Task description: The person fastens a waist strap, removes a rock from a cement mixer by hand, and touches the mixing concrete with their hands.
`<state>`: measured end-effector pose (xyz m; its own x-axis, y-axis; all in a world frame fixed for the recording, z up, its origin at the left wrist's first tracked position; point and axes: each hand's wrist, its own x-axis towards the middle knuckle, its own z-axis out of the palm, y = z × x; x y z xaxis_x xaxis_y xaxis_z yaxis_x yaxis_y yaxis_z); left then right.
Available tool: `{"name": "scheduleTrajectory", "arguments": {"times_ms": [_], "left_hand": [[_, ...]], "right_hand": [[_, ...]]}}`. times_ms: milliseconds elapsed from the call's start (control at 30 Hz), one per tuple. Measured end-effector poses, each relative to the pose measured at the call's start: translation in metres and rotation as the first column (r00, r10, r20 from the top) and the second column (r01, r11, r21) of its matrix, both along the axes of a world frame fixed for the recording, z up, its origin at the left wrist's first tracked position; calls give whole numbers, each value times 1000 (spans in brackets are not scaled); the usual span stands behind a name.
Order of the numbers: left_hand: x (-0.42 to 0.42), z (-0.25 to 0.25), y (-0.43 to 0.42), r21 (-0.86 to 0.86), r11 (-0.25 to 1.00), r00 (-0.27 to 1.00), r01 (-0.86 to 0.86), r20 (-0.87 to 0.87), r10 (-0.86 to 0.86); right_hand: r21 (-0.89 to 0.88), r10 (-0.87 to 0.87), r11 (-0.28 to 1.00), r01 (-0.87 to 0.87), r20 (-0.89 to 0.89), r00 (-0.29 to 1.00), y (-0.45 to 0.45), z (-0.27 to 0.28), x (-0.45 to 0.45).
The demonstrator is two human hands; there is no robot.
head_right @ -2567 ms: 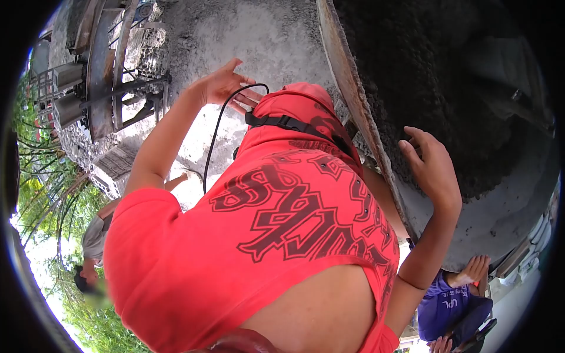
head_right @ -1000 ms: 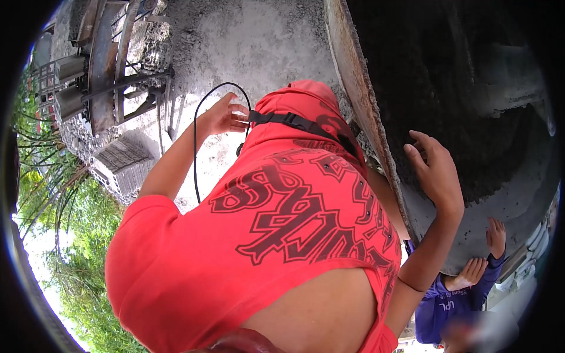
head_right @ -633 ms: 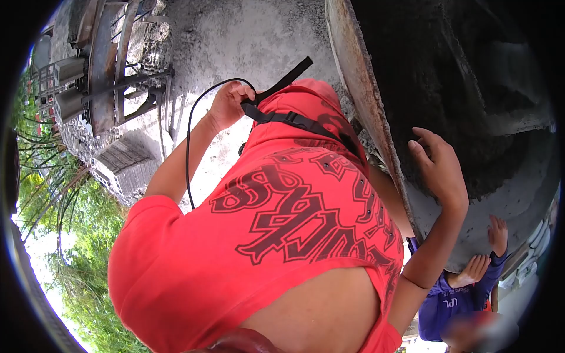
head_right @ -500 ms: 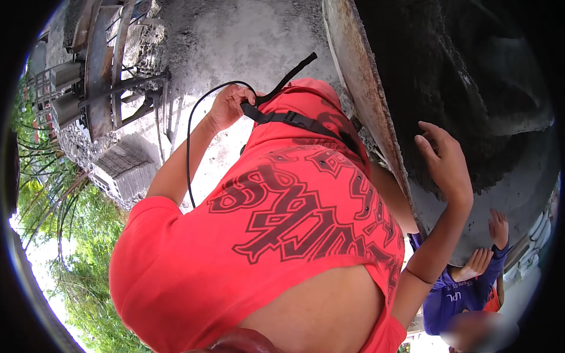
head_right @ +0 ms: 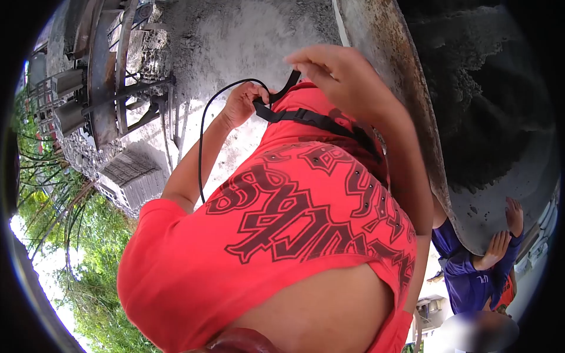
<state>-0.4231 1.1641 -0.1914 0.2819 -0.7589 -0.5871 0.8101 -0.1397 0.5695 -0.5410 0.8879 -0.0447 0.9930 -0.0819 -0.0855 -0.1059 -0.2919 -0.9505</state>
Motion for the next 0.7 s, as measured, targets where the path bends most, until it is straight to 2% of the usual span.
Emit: {"name": "scheduleTrajectory", "arguments": {"times_ms": [33, 67, 133, 167, 233, 267, 333, 367, 400, 433, 533, 567, 600, 667, 700], "left_hand": [[0, 4, 0, 104, 994, 997, 27, 69, -34], [1, 8, 3, 107, 994, 997, 37, 68, -44], [-2, 20, 7, 177, 977, 975, 123, 161, -152], [-4, 29, 6, 205, 973, 975, 110, 168, -146], [-4, 29, 11, 174, 978, 983, 111, 124, -134], [-4, 27, 15, 140, 985, 989, 104, 92, -117], [-2, 13, 24, 101, 989, 991, 106, 73, -114], [-1, 7, 28, 21, 998, 999, 51, -13, -51], [-1, 3, 31, -57, 998, 995, -10, -104, 4], [2, 1, 36, -141, 990, 996, 21, -79, -33], [1, 25, 24, -128, 992, 996, 5, -90, -17], [7, 26, 23, -31, 999, 989, 12, -146, -16], [14, 21, 26, -30, 999, 989, 15, -149, -19], [28, 14, 29, -17, 1000, 992, 20, -123, -22], [34, 15, 25, 24, 999, 998, 40, -40, -39]], "right_hand": [[-81, 62, 995, -63, -8, 998, 3, -42, 15], [-161, 123, 979, -125, -23, 992, 9, -79, 24], [-438, 122, 883, -166, -128, 984, 41, -130, 26], [-432, 118, 886, -167, -136, 984, 46, -132, 32], [-397, 265, 862, -315, -176, 948, 52, -134, 34], [-387, 266, 865, -319, -185, 946, 53, -133, 30], [-581, 255, 774, -253, -79, 964, 49, -125, 21], [-582, 256, 773, -252, -78, 964, 44, -117, 14], [-601, 169, 779, -178, -71, 983, 38, -105, 2], [-622, 84, 776, -104, -62, 995, 33, -91, -8], [-665, -32, 745, -45, -103, 994, 18, -35, -46], [-656, -61, 754, -12, -89, 994, 16, -22, -60], [-655, -65, 755, -11, -92, 994, 17, -14, -71], [-626, -149, 779, 30, -138, 979, 18, -4, -88], [-627, -159, 778, 38, -137, 978, 18, -3, -94]]}}
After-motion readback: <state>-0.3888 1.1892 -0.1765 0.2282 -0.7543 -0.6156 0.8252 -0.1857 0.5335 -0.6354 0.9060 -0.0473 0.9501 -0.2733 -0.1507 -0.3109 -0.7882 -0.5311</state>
